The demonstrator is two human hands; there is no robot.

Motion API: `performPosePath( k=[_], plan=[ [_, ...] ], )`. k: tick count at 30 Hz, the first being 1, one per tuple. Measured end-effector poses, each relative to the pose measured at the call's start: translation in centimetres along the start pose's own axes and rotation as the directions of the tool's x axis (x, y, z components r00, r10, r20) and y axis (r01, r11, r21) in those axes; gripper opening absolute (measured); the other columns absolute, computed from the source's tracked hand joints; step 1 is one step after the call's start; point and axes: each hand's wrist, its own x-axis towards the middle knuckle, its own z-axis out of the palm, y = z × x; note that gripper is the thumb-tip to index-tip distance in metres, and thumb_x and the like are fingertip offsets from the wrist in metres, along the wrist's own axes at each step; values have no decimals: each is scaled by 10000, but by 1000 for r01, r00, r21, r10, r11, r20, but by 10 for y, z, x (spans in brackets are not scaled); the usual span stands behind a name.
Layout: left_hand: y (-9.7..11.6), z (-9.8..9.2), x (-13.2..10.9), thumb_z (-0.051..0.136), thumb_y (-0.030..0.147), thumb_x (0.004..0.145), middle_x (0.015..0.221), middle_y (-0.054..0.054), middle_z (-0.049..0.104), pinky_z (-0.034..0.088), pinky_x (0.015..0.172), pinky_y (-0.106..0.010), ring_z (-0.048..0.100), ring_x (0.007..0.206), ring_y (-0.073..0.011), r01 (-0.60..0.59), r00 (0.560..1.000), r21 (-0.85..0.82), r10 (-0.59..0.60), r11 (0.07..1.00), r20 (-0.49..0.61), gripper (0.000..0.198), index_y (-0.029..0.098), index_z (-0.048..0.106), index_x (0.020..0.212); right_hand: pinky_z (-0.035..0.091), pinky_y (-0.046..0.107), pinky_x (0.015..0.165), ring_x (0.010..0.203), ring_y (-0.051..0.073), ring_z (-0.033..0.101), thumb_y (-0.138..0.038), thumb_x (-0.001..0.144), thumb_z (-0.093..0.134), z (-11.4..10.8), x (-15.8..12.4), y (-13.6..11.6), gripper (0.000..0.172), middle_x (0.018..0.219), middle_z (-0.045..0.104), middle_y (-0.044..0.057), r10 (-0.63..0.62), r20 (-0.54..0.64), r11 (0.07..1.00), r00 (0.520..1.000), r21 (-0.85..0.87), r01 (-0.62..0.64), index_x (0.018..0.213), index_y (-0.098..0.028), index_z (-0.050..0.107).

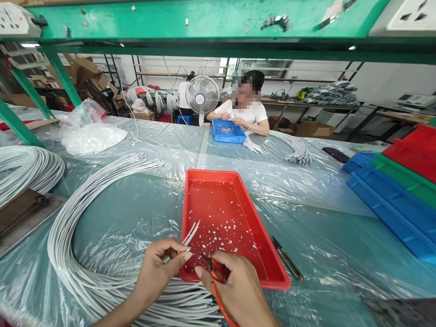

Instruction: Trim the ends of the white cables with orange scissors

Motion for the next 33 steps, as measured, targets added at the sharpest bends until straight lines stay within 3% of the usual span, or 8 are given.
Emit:
performPosePath(
  k=[3, 8, 14, 19, 22, 27, 30, 33],
  plan=[
    [0, 0, -1, 637, 177, 677, 533, 3, 538, 335, 470, -191, 400, 478, -81, -6, 1000, 0, 6, 1000, -14, 95, 93, 644, 634, 404, 189, 490, 538, 123, 495, -333, 748, 577, 1, 2, -6, 201, 568, 509, -20, 15, -49, 953, 999, 303, 1, 654, -156, 567],
    [1, -1, -4, 634, 169, 686, 535, -8, 567, 345, 463, -193, 409, 468, -82, -18, 1000, 3, 18, 1000, 15, 95, 101, 663, 627, 501, 252, 578, 620, 184, 604, -263, 702, 638, 9, 5, -15, 131, 651, 639, 37, 22, -155, 888, 988, 457, 52, 765, -152, 664],
    [0, 1, -11, 608, 198, 742, 578, -39, 632, 387, 497, -205, 492, 502, -112, -159, 987, 158, 154, 975, 44, 133, 128, 691, 665, 458, 211, 486, 526, 138, 531, -231, 692, 641, 12, 8, -19, 94, 534, 550, -9, 23, -177, 896, 984, 441, 58, 726, -145, 657],
    [-2, -1, -22, 571, 159, 772, 730, -58, 670, 434, 548, -207, 564, 603, -135, -271, 962, 200, 273, 942, 18, 146, 156, 684, 864, 426, 192, 467, 516, 121, 504, -215, 705, 603, 10, 13, -21, 91, 530, 511, -17, 27, -208, 907, 978, 415, 63, 656, -139, 611],
    [-2, -2, -31, 563, 165, 776, 643, -37, 644, 416, 491, -197, 515, 498, -110, -265, 963, 220, 270, 939, 8, 122, 151, 681, 805, 419, 191, 455, 494, 113, 491, -226, 721, 576, 11, 12, -22, 106, 548, 536, -9, 15, -242, 914, 970, 397, 85, 658, -141, 589],
    [-5, -1, -31, 551, 160, 786, 880, -87, 668, 427, 505, -207, 538, 548, -114, -279, 959, 254, 285, 926, 14, 209, 163, 647, 971, 426, 206, 502, 522, 122, 491, -219, 734, 567, 14, 3, -24, 131, 544, 512, -12, -50, -279, 923, 959, 354, 151, 618, -158, 556],
    [-6, 0, -26, 537, 154, 799, 762, -65, 700, 419, 522, -206, 549, 574, -130, -283, 959, 246, 275, 927, 66, 178, 177, 693, 880, 427, 210, 509, 516, 123, 499, -222, 762, 539, 13, 1, -27, 185, 532, 502, -14, -86, -267, 924, 960, 338, 177, 586, -165, 540],
    [-5, 2, -23, 548, 159, 792, 654, -47, 684, 403, 508, -205, 524, 530, -125, -263, 964, 230, 261, 937, 43, 170, 171, 710, 841, 442, 209, 513, 525, 129, 529, -223, 782, 519, 12, 1, -28, 183, 544, 533, -7, -108, -263, 923, 959, 331, 195, 613, -164, 556]
  ],
)
